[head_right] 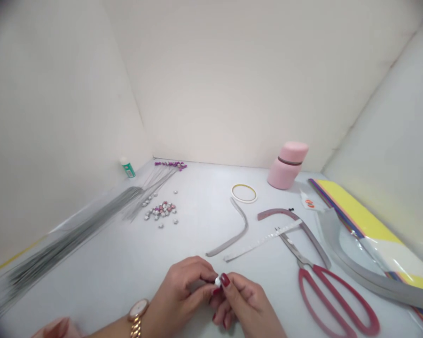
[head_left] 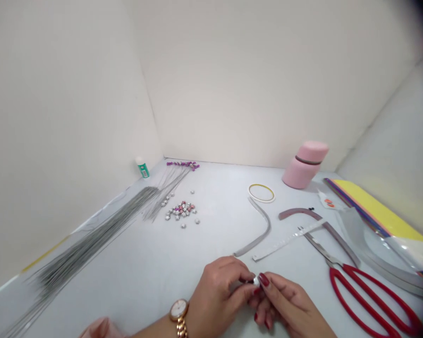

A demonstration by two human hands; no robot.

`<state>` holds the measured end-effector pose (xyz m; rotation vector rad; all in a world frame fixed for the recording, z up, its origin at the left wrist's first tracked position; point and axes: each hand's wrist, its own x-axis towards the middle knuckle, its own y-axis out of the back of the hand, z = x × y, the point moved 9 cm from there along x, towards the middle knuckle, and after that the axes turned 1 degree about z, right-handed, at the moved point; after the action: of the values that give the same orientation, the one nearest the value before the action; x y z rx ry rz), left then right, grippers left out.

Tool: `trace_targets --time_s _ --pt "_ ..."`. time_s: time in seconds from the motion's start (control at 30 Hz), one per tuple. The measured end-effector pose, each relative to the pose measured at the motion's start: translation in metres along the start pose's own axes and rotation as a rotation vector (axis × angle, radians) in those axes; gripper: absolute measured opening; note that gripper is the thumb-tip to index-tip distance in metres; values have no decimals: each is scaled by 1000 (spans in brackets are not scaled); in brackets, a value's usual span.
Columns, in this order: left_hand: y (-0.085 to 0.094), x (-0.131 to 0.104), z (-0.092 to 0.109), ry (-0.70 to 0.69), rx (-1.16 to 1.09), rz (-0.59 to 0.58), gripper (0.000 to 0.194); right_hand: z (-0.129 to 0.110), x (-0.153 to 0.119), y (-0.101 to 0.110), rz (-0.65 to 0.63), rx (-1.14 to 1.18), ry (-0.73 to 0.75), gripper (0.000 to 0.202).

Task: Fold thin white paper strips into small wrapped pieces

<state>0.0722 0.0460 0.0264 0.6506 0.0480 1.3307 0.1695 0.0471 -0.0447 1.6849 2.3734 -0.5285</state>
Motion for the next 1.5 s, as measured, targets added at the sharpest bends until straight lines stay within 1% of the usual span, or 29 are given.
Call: trace_targets --time_s 0.13,0.2,0.23,0.33,0.43,0.5,0.53,0.63,0.77,0.83,0.9,0.97,1.0,1.03,1.07,1.1,1.13,1.17,1.2,1.3,1.37,1.43,1.5 --pt "-1 1 1 31 -22 -35 12 -10 -4 -2 46 33 26 37" --pt "2 1 -1 47 -32 -12 10 -11 -6 -7 14 38 15 40" --pt "1 1 -1 46 -29 -25 10 -13 -6 -6 26 46 21 41" --pt "-5 0 3 -11 -29 -75 16 -16 -7 -3 50 56 43 40" --pt "-1 -1 0 2 6 -16 18 -17 -8 -3 41 56 60 37" --pt "1 0 -1 1 22 10 13 -18 -8 -3 44 57 58 38" --pt "1 0 0 -17 22 7 11 -18 -8 -3 47 57 54 39" --pt "1 2 4 -54 8 -12 14 -17 -8 -2 58 56 38 41" --pt "1 1 1 42 -3 -3 11 -14 -6 -5 25 38 28 42" --pt "1 0 1 57 19 -2 9 -12 -5 -5 11 16 33 42" --pt "8 1 -3 87 41 44 7 -8 -4 -2 27 8 37 41" --pt "22 4 -13 139 43 117 7 -3 -2 1 42 17 28 39" --pt "33 5 -20 183 40 180 8 0 -1 2 45 17 20 39" --pt "46 5 -30 241 22 277 10 2 0 2 35 13 17 39" --pt "61 2 -41 314 -8 400 16 3 1 3 28 10 14 40" --pt "72 -2 -50 373 -22 507 26 5 2 2 18 4 10 40" --pt "79 -4 -54 391 -6 571 35 6 2 2 9 -1 7 41" --pt "82 -5 -54 378 38 587 39 7 3 2 3 -6 3 41" --pt "82 -5 -53 359 89 586 41 7 3 2 -3 -11 0 41" --pt "66 -6 -48 343 168 469 42 5 3 1 -13 -28 3 42" --pt "53 -5 -43 317 177 371 36 2 3 0 -17 -39 17 41" --pt "43 -2 -36 249 199 291 29 -1 2 -2 -22 -48 35 41" --pt "33 2 -30 170 224 193 29 -4 0 -5 -24 -65 46 41"
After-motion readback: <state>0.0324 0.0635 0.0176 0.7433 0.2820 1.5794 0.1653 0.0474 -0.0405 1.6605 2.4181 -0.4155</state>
